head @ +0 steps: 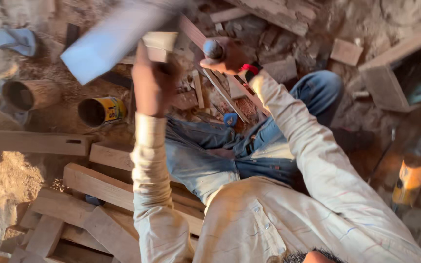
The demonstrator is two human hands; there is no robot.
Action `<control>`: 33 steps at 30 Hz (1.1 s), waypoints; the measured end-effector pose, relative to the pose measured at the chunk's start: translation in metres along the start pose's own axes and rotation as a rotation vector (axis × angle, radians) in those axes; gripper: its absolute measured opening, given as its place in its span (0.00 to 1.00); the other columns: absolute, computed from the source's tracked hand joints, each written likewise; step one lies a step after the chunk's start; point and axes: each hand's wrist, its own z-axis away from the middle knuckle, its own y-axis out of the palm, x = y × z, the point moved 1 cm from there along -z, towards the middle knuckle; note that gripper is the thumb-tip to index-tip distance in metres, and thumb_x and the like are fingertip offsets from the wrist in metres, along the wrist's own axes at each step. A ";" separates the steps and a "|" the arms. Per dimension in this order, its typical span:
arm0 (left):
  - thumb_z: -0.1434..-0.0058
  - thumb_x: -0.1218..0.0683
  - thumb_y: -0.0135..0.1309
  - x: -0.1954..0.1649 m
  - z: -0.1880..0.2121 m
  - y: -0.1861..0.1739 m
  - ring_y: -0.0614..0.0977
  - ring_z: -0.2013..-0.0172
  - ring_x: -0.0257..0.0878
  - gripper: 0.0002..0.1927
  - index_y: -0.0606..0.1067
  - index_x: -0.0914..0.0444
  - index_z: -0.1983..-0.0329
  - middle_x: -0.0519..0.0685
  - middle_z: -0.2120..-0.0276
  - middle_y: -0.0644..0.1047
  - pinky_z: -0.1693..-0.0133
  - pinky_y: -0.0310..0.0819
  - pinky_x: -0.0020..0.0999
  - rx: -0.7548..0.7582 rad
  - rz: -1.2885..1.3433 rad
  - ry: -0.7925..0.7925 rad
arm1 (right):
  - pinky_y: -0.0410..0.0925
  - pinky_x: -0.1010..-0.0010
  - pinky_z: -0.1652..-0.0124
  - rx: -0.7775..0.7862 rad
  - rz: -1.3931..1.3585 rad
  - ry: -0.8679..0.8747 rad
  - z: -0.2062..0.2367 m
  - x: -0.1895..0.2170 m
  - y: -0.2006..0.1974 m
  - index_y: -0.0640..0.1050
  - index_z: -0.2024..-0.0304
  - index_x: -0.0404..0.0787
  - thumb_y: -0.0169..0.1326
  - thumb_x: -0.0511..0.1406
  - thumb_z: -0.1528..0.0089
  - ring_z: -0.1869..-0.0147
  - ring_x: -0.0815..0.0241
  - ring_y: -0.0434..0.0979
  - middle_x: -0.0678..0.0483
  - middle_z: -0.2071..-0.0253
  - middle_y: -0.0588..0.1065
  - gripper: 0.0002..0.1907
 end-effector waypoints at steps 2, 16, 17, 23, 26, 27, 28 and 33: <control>0.38 0.60 0.60 0.009 0.011 0.025 0.78 0.70 0.51 0.09 0.73 0.65 0.58 0.57 0.71 0.76 0.66 0.72 0.44 0.196 -0.114 -0.030 | 0.67 0.66 0.68 -0.004 -0.002 -0.008 0.002 -0.004 -0.002 0.72 0.69 0.36 0.65 0.36 0.39 0.70 0.60 0.73 0.51 0.73 0.73 0.15; 0.40 0.58 0.62 0.005 0.033 0.013 0.66 0.74 0.33 0.13 0.72 0.67 0.57 0.44 0.75 0.67 0.71 0.64 0.32 0.064 0.393 -0.507 | 0.69 0.62 0.66 -0.011 0.041 0.015 -0.047 -0.002 0.030 0.72 0.67 0.36 0.65 0.38 0.40 0.69 0.56 0.74 0.50 0.72 0.73 0.16; 0.39 0.58 0.64 0.002 0.027 0.005 0.66 0.73 0.33 0.14 0.72 0.67 0.58 0.44 0.74 0.66 0.71 0.63 0.33 0.047 0.383 -0.493 | 0.69 0.62 0.66 -0.012 0.042 0.011 -0.046 -0.007 0.032 0.72 0.67 0.35 0.65 0.38 0.40 0.69 0.56 0.74 0.49 0.72 0.73 0.16; 0.38 0.59 0.59 0.012 -0.007 -0.016 0.75 0.74 0.33 0.12 0.71 0.65 0.53 0.43 0.72 0.75 0.71 0.71 0.30 0.095 0.560 -0.511 | 0.70 0.61 0.65 -0.003 0.026 0.006 -0.034 -0.013 0.029 0.72 0.67 0.35 0.65 0.39 0.40 0.68 0.55 0.75 0.49 0.71 0.73 0.16; 0.34 0.60 0.61 0.044 -0.035 0.010 0.73 0.69 0.36 0.17 0.67 0.67 0.48 0.48 0.68 0.70 0.68 0.71 0.34 -0.083 0.636 -0.276 | 0.70 0.60 0.65 0.029 -0.001 0.020 -0.050 -0.006 0.033 0.72 0.67 0.35 0.65 0.39 0.40 0.68 0.54 0.75 0.48 0.71 0.73 0.17; 0.36 0.60 0.59 0.059 -0.040 0.022 0.75 0.71 0.38 0.17 0.67 0.67 0.48 0.49 0.69 0.72 0.70 0.72 0.36 -0.031 0.519 -0.368 | 0.70 0.60 0.65 0.032 -0.005 0.021 -0.053 -0.003 0.032 0.72 0.67 0.35 0.65 0.39 0.40 0.68 0.54 0.75 0.48 0.71 0.74 0.17; 0.38 0.60 0.58 0.075 -0.042 0.036 0.77 0.73 0.40 0.18 0.67 0.66 0.48 0.51 0.70 0.74 0.71 0.74 0.37 0.024 0.403 -0.455 | 0.71 0.59 0.65 0.042 -0.026 0.033 -0.058 -0.001 0.033 0.72 0.66 0.35 0.65 0.40 0.41 0.68 0.53 0.75 0.48 0.71 0.74 0.17; 0.47 0.62 0.65 0.120 -0.006 0.082 0.81 0.63 0.58 0.29 0.67 0.69 0.43 0.63 0.64 0.78 0.62 0.75 0.47 0.341 -0.010 -0.239 | 0.72 0.61 0.64 -0.001 0.024 -0.035 -0.056 0.005 0.027 0.76 0.62 0.37 0.64 0.40 0.42 0.66 0.55 0.77 0.51 0.68 0.76 0.15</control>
